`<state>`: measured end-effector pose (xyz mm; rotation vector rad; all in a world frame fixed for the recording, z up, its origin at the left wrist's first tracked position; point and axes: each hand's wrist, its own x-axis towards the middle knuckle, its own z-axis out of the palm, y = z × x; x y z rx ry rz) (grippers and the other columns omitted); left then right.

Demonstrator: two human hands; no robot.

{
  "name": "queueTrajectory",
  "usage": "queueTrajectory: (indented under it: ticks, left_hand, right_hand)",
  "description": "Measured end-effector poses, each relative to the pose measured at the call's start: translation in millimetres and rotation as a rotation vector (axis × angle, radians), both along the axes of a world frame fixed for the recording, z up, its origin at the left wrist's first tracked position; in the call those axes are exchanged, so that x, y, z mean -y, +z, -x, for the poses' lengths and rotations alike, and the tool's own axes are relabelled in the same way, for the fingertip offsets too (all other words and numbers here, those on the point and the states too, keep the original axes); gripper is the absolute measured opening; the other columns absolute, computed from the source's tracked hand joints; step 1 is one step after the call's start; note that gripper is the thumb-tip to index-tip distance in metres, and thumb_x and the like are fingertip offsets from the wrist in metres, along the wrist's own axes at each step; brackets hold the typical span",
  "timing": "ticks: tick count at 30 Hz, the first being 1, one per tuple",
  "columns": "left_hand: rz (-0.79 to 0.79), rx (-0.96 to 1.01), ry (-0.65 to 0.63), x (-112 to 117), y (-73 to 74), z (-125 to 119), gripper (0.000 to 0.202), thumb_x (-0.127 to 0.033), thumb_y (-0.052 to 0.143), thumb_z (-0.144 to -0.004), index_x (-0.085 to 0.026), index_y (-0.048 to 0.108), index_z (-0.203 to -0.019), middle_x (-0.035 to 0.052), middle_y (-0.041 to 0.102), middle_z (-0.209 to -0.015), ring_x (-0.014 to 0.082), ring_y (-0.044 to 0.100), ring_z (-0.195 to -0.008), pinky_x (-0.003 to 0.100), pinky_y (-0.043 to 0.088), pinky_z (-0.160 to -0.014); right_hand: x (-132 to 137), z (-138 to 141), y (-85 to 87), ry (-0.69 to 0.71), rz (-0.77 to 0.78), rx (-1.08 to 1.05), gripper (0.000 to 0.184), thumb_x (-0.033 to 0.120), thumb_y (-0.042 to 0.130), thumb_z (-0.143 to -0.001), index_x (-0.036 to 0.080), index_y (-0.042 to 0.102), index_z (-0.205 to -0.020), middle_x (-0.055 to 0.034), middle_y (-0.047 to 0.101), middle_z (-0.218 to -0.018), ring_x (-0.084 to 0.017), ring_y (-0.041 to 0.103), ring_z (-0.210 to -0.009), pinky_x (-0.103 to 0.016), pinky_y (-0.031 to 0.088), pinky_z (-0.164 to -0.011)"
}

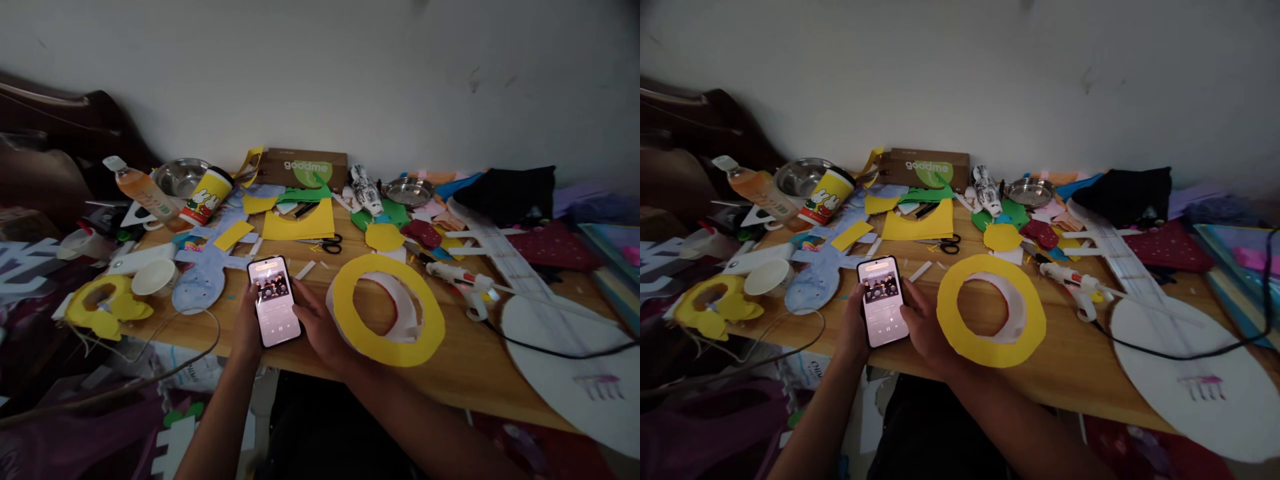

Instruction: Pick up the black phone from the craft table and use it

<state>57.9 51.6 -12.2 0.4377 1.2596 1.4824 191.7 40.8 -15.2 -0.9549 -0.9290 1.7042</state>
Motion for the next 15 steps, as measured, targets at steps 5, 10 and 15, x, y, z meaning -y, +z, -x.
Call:
queueTrajectory:
  ticks: [5, 10, 15]
  left_hand:
    - [-0.025, 0.019, 0.040, -1.7, -0.8, -0.4, 0.042, -0.051, 0.069, -0.076, -0.015, 0.072, -0.096, 0.0049, 0.077, -0.091, 0.0222, 0.071, -0.074, 0.031, 0.057, -0.064]
    - [-0.048, 0.011, 0.088, -2.7, -3.7, 1.6, 0.039, -0.048, 0.071, -0.076, -0.015, 0.073, -0.096, 0.0030, 0.077, -0.089, 0.0185, 0.069, -0.071, 0.027, 0.055, -0.063]
    - [-0.066, 0.013, 0.096, -3.7, -4.7, 1.7, 0.037, -0.048, 0.070, -0.077, -0.015, 0.073, -0.093, 0.0024, 0.076, -0.083, 0.0182, 0.068, -0.067, 0.025, 0.051, -0.056]
  right_hand:
    - [0.6, -0.5, -8.1, -0.010, -0.006, 0.077, 0.067, 0.028, 0.058, -0.083, 0.025, 0.044, -0.148, -0.0018, 0.075, -0.099, -0.022, 0.067, -0.085, -0.039, 0.053, -0.080]
    - [0.0, -0.5, -14.4, -0.013, -0.064, 0.138, 0.049, 0.031, 0.052, -0.090, 0.025, 0.052, -0.139, -0.0056, 0.063, -0.137, -0.026, 0.058, -0.124, -0.043, 0.046, -0.103]
    - [9.8, -9.5, -9.2, 0.191, -0.192, 0.178, 0.095, 0.017, 0.068, -0.074, 0.029, 0.026, -0.158, -0.0059, 0.052, -0.151, -0.029, 0.055, -0.130, -0.049, 0.044, -0.109]
